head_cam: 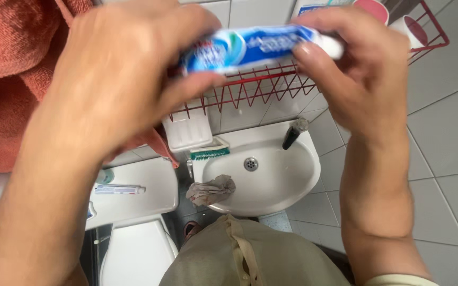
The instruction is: The person organizes various hygiene and personal care items by placing them onto a wall-mounted wire rack above a bathroom sink. The person picks up cream jars, a toothbrush, sunscreen, toothpaste tubes, and a bottle of liquid, arranging them one by one on the rack.
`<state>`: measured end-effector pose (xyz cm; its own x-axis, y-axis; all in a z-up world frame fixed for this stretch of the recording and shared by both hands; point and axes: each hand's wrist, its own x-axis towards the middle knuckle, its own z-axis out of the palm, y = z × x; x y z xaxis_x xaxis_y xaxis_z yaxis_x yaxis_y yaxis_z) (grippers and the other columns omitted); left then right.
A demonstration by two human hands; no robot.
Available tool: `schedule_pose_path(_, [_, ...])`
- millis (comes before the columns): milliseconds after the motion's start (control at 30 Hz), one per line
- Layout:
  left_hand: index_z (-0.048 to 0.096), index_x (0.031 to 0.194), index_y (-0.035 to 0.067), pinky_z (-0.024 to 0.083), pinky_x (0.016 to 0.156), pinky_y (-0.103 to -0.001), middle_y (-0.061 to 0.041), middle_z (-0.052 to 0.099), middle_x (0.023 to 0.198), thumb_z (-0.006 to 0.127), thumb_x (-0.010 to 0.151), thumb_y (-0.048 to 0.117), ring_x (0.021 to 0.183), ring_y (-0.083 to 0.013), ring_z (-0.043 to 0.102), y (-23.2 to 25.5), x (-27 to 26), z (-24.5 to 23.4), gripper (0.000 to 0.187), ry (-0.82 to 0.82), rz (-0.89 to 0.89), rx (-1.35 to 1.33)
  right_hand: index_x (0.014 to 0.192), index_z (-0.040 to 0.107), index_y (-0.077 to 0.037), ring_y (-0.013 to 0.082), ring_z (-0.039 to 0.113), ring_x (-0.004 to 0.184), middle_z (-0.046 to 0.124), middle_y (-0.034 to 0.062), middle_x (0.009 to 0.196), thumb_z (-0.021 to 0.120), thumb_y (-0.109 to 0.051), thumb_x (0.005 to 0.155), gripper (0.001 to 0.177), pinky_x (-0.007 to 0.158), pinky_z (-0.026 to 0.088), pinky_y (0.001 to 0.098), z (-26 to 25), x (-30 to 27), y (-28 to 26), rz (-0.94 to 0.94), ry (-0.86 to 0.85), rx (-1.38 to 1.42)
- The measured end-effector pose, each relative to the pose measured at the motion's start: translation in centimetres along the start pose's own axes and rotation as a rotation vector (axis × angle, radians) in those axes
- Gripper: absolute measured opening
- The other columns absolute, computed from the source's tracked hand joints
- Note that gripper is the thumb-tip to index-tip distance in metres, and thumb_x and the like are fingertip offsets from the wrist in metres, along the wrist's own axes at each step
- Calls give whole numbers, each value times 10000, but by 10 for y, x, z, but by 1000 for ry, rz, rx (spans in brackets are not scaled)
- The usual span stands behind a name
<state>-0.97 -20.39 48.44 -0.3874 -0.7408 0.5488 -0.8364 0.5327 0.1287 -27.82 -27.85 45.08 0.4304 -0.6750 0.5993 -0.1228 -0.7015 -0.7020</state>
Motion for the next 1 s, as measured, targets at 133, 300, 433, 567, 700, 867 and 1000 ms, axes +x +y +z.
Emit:
schedule_pose_path(133, [749,1029,28,545,701,-507,-180,719,876,848,836,309,817,-394,697,-22,23,23,355,0,60,240,1172,715,11,87,521,718,633,31,840,720,-76,1029,168,592,384,264,11,43,11,26,-79,-339])
schedule_pose_path(300, [769,975,81,552,763,-511,-193,734,868,803,877,392,840,-399,702,-41,36,51,327,-435,-194,226,1035,680,-21,242,673,707,701,108,791,786,-245,963,258,621,491,393,21,67,37,125,-368,-638])
schedule_pose_path(433, [772,938,50,577,752,-488,-201,731,918,834,815,354,876,-394,713,-44,42,70,333,-544,-235,291,954,686,-69,301,681,762,729,111,812,806,-289,874,263,651,505,463,30,84,48,210,-539,-816])
schedule_pose_path(567, [772,921,46,593,734,-464,-193,732,903,856,781,280,857,-368,730,-47,44,80,286,-543,-213,324,968,697,-92,276,702,778,735,95,819,814,-309,861,269,679,526,454,42,91,50,336,-649,-881])
schedule_pose_path(700, [778,905,67,608,719,-431,-185,742,897,813,784,149,841,-336,750,-51,37,88,150,-489,-120,421,974,719,-109,272,713,774,741,87,829,826,-338,847,283,681,534,445,47,92,54,369,-663,-904])
schedule_pose_path(867, [779,871,81,608,651,-431,-183,746,872,801,762,79,795,-330,749,-60,36,94,112,-352,-34,490,952,754,-128,293,709,801,744,95,850,856,-405,803,331,696,542,456,51,89,61,264,-617,-1026])
schedule_pose_path(1000, [778,860,67,591,699,-450,-190,744,872,793,752,61,829,-348,736,-61,28,75,109,-334,-37,434,970,752,-106,322,706,812,744,112,864,880,-466,780,427,705,541,462,46,88,62,182,-559,-1053])
